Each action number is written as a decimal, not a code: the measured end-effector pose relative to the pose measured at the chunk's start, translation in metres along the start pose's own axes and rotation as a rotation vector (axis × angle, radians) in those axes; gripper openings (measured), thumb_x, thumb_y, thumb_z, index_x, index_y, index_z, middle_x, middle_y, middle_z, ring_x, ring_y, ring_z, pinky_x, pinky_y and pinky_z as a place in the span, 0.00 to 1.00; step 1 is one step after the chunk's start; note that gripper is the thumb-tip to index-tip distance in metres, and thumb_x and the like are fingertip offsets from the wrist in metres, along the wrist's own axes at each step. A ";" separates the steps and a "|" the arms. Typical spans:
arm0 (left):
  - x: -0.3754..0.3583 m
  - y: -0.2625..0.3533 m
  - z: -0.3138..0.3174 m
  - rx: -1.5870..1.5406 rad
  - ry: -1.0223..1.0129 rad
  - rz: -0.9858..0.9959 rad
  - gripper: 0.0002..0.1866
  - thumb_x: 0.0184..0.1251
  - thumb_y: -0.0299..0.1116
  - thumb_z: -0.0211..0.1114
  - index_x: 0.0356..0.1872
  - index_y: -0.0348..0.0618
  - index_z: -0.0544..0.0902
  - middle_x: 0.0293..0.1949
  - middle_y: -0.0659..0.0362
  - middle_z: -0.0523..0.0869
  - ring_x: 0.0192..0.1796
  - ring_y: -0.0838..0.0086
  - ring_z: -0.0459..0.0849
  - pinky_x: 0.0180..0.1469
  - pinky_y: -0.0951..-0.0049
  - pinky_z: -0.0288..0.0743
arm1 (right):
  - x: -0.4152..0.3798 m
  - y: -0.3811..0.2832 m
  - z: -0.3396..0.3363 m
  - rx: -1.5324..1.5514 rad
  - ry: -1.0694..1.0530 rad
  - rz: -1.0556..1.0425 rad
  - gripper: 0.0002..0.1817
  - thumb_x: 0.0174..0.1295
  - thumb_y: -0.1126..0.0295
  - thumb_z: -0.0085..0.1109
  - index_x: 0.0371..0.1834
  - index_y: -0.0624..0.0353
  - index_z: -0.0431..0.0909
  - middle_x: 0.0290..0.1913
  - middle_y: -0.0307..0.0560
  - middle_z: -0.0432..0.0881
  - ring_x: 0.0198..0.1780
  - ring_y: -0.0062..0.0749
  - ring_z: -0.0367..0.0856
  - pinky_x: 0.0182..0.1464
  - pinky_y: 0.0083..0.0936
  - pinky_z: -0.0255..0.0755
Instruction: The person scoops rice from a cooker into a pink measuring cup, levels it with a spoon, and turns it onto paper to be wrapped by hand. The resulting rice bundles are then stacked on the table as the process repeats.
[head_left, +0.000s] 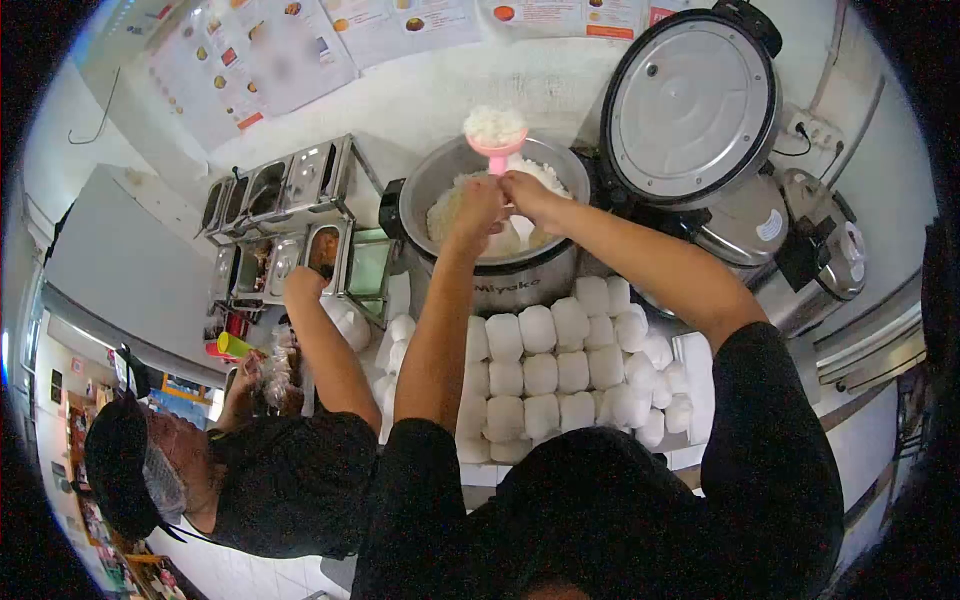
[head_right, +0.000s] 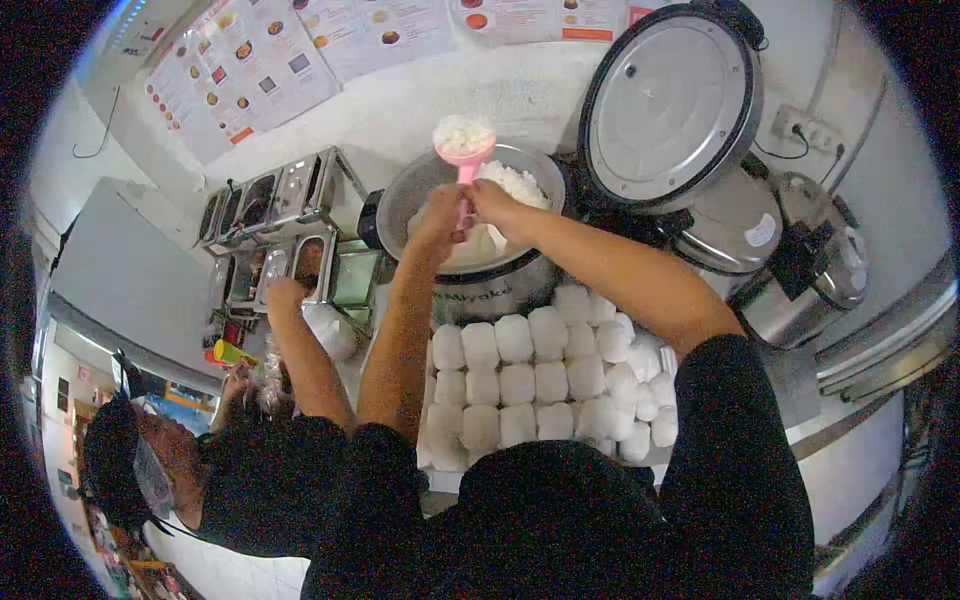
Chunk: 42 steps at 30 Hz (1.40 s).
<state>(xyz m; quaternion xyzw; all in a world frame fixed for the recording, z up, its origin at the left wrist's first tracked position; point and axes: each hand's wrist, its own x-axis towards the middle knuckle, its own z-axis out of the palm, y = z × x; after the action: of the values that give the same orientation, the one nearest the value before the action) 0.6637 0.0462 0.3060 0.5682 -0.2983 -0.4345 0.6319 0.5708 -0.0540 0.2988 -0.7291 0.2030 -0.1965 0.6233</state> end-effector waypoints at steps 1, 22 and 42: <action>-0.006 0.002 -0.007 0.147 0.117 0.073 0.20 0.75 0.44 0.51 0.60 0.46 0.66 0.34 0.59 0.78 0.31 0.76 0.77 0.29 0.74 0.70 | 0.020 0.020 -0.007 -0.237 -0.093 -0.131 0.15 0.73 0.61 0.41 0.42 0.57 0.78 0.38 0.48 0.83 0.38 0.37 0.81 0.45 0.37 0.74; -0.126 -0.020 -0.045 0.353 0.173 -0.071 0.25 0.75 0.46 0.57 0.70 0.52 0.72 0.35 0.64 0.82 0.27 0.81 0.77 0.25 0.79 0.69 | 0.037 0.021 -0.047 -1.646 -0.475 0.127 0.18 0.56 0.53 0.66 0.30 0.59 0.88 0.30 0.47 0.88 0.35 0.36 0.87 0.36 0.36 0.81; -0.098 -0.043 -0.050 0.709 0.305 0.101 0.25 0.70 0.37 0.57 0.68 0.50 0.73 0.47 0.41 0.85 0.48 0.61 0.85 0.52 0.67 0.75 | 0.034 0.032 -0.034 -1.475 0.036 -0.046 0.13 0.50 0.73 0.66 0.40 0.60 0.87 0.47 0.55 0.86 0.52 0.43 0.85 0.48 0.37 0.80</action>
<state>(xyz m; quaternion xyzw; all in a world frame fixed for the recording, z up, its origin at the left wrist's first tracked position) 0.6549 0.1577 0.2666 0.7942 -0.3601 -0.1832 0.4540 0.5796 -0.1048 0.2735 -0.9595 0.2771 -0.0340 -0.0366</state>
